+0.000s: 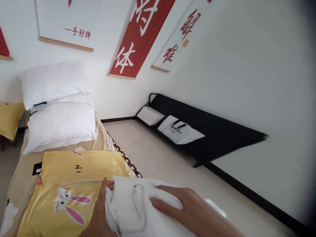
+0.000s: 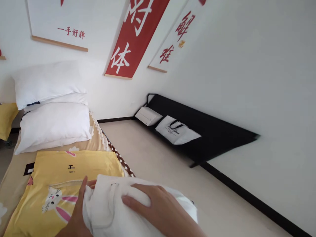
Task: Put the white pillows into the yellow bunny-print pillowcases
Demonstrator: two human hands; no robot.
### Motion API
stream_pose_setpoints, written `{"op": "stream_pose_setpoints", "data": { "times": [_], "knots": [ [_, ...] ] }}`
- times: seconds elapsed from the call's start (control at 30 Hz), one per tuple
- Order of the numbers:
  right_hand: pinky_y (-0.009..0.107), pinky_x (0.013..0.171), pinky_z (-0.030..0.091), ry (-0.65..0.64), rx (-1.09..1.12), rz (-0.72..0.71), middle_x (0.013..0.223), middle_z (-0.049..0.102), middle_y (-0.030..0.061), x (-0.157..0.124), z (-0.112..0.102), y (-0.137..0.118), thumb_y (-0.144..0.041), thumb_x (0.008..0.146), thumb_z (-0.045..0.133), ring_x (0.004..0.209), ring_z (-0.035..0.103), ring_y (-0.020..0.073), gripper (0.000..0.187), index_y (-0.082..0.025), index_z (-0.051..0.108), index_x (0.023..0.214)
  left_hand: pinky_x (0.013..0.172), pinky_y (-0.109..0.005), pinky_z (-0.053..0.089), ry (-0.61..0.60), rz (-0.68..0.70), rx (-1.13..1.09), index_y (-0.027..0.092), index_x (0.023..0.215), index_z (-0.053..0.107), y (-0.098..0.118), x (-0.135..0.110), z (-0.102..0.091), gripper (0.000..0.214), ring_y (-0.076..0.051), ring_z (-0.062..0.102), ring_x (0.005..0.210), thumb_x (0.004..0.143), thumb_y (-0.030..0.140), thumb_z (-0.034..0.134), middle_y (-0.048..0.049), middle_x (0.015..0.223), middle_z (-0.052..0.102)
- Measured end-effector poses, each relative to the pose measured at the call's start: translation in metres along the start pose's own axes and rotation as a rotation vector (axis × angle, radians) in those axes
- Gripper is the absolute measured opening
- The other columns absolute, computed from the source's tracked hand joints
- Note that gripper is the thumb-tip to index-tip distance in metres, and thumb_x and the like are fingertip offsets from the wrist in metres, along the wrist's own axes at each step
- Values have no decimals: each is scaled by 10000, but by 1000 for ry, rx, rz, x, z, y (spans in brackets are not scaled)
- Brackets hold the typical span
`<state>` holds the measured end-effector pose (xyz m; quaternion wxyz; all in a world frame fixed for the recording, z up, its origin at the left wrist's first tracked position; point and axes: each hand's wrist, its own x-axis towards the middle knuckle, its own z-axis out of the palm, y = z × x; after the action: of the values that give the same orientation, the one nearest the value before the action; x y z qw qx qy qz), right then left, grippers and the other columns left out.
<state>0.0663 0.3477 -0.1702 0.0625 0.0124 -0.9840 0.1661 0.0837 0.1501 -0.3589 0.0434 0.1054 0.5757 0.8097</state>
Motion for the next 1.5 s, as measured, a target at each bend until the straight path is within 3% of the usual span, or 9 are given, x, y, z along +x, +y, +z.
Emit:
{"op": "stream_pose_setpoints", "data": {
  "times": [0.1,0.33,0.43,0.63,0.77,0.87,1.1,1.3,1.5],
  "knots": [
    [416,803,509,-323,-47,40,969,752,71,10,4,-17,-591,789,551,912,693,304,389,-284,774,877,1129,-472,372,33,10,10,240,1520,234,-23,-13,11,1380,-403,467,1313,353,562,897,-192,1453,455],
    [385,755,468,-538,-199,-173,952,737,100,42,77,-64,-576,809,586,876,673,292,411,-201,735,883,1093,-450,423,216,-25,58,178,1457,339,-51,-39,0,1084,-373,456,1335,579,693,710,-189,1450,469],
    [404,819,461,-418,-243,-284,936,722,93,50,112,-80,-555,835,589,918,652,288,392,-202,711,954,1042,-452,466,302,-20,84,155,1397,421,-47,-38,-18,938,-363,521,1275,631,622,693,-199,1383,535],
    [483,1074,301,74,-217,-542,1359,536,174,27,145,-86,-560,878,543,1271,454,327,627,-159,511,1359,1041,-434,463,414,-44,136,145,1182,603,-31,-7,-57,586,-315,581,1202,648,383,640,-152,1230,657],
    [589,1149,16,57,-316,-706,1515,327,263,-17,161,-76,-864,505,654,1434,190,429,1308,-95,288,1497,1028,-406,472,417,-64,78,161,1146,615,-21,8,-65,521,-279,615,1146,640,282,591,-121,1206,678],
    [599,1143,-58,-7,-399,-645,1503,306,316,-34,175,-74,-746,348,823,1433,182,445,1484,-69,207,1518,1009,-376,482,375,-118,24,162,1122,625,-16,10,-60,497,-255,629,1109,633,228,566,-103,1166,694],
    [512,1126,168,-81,-301,-558,1364,501,222,-17,195,-77,-429,638,769,1315,392,367,1110,-90,192,1524,896,-355,518,349,-167,-65,178,950,645,-7,7,-60,379,-233,648,935,585,246,574,-56,926,723],
    [442,919,345,20,-182,-472,1066,628,145,-12,211,-82,-189,615,548,960,539,293,909,-55,281,1473,669,-258,502,472,-150,-85,192,693,587,-15,8,-63,151,-154,565,656,546,197,554,14,664,620],
    [379,838,358,-87,-56,-441,915,693,95,-6,223,-88,-184,621,532,846,594,245,570,-114,580,1184,841,-336,511,635,-234,-108,166,883,648,-37,-1,-71,349,-215,625,840,558,287,607,-59,882,694]
  ]
}}
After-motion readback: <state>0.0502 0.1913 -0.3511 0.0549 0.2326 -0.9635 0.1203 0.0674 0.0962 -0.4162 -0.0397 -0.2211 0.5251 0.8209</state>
